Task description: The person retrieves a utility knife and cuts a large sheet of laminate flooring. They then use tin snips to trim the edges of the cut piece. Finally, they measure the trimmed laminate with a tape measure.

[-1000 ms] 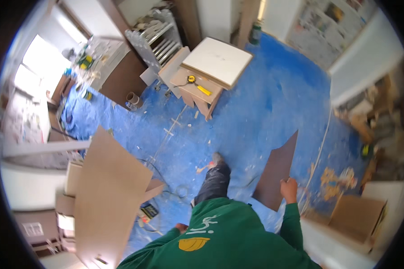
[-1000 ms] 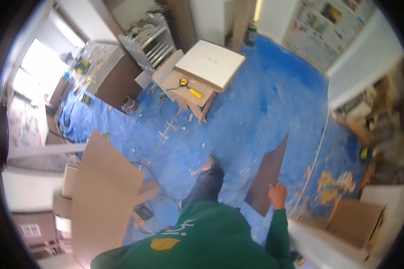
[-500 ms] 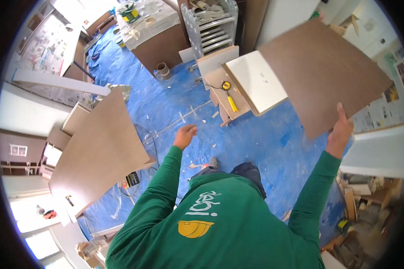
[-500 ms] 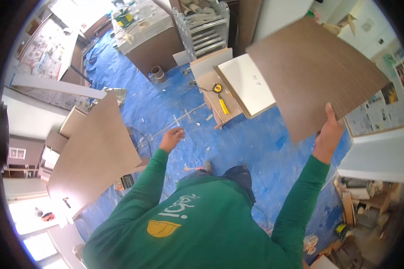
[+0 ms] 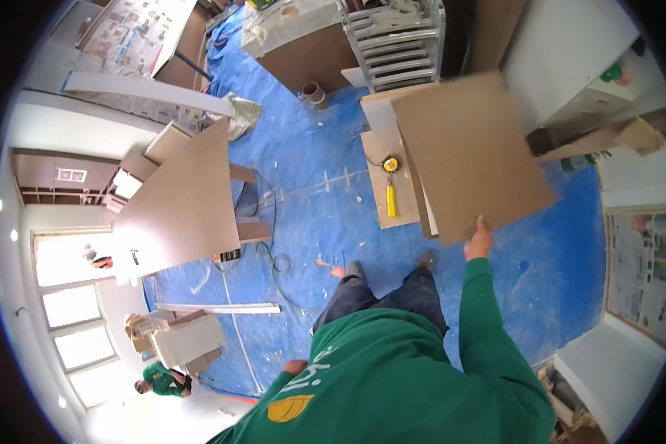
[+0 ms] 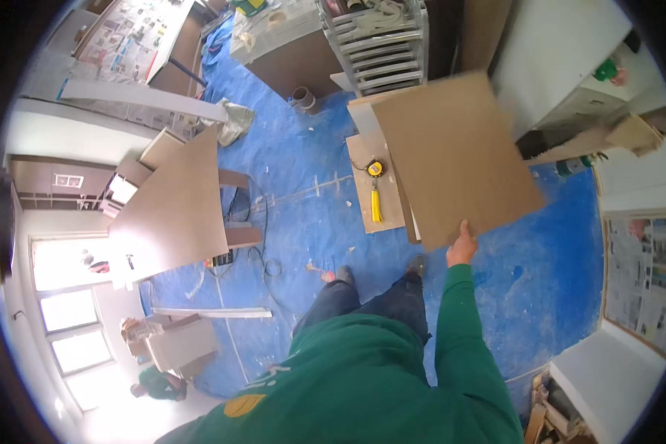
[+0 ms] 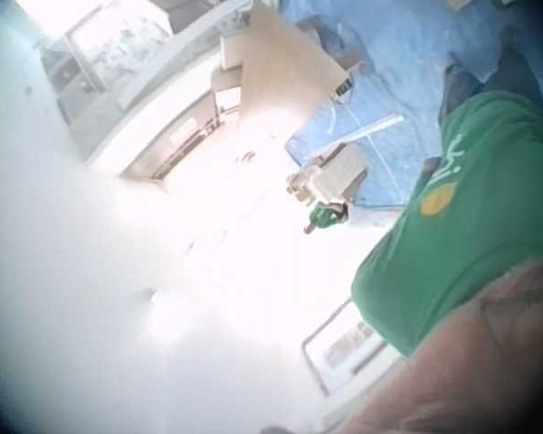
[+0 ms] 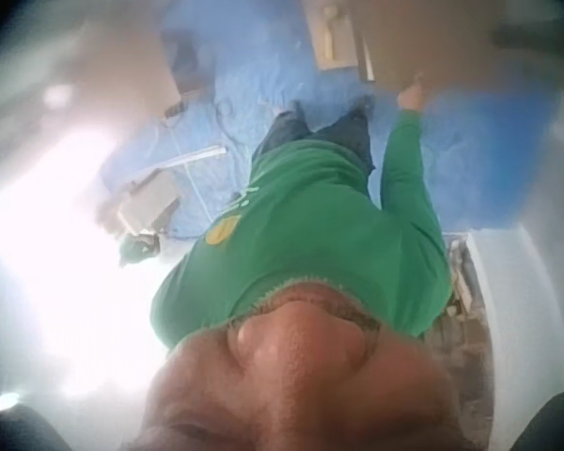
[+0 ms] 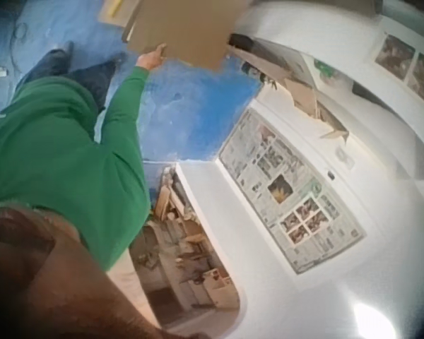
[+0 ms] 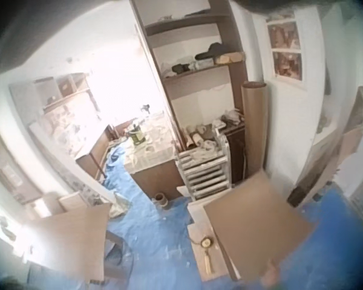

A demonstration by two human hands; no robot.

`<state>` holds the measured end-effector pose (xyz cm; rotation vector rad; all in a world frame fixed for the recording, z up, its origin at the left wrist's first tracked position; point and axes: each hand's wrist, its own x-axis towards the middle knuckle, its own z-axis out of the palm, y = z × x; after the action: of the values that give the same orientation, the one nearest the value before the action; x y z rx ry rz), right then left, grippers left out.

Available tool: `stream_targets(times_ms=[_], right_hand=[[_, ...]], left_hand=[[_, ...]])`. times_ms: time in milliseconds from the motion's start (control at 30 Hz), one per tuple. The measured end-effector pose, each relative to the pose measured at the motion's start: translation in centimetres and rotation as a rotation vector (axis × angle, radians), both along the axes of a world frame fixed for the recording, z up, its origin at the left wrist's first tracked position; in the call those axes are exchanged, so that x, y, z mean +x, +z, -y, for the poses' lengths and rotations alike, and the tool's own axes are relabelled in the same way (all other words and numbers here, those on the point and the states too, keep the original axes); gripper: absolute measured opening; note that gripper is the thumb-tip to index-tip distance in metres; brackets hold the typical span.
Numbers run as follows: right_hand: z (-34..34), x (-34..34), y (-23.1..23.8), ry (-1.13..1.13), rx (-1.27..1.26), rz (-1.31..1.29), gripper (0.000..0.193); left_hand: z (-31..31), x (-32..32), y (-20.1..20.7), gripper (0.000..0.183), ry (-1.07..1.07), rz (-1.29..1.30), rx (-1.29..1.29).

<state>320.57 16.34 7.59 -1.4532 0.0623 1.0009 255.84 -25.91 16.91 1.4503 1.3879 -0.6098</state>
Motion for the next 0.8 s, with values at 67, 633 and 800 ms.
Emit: stream_targets(times_ms=[67,633,800], right_hand=[[1.3,-0.1,-3.6,0.23,-0.254,-0.096,0.074],[7.4,1.3,-6.3,1.548,-0.534,0.417,0.031],[10.4,-2.1,-4.8,2.338,-0.031,1.609,0.018]], left_hand=[[2.4,4.4,0.2,0.038,0.158,-0.054,0.022],[-8.4,11.3,-1.3,0.035,1.294,0.015,0.144],[1.3,3.2,-6.8,0.053,0.39,-0.295,0.168]])
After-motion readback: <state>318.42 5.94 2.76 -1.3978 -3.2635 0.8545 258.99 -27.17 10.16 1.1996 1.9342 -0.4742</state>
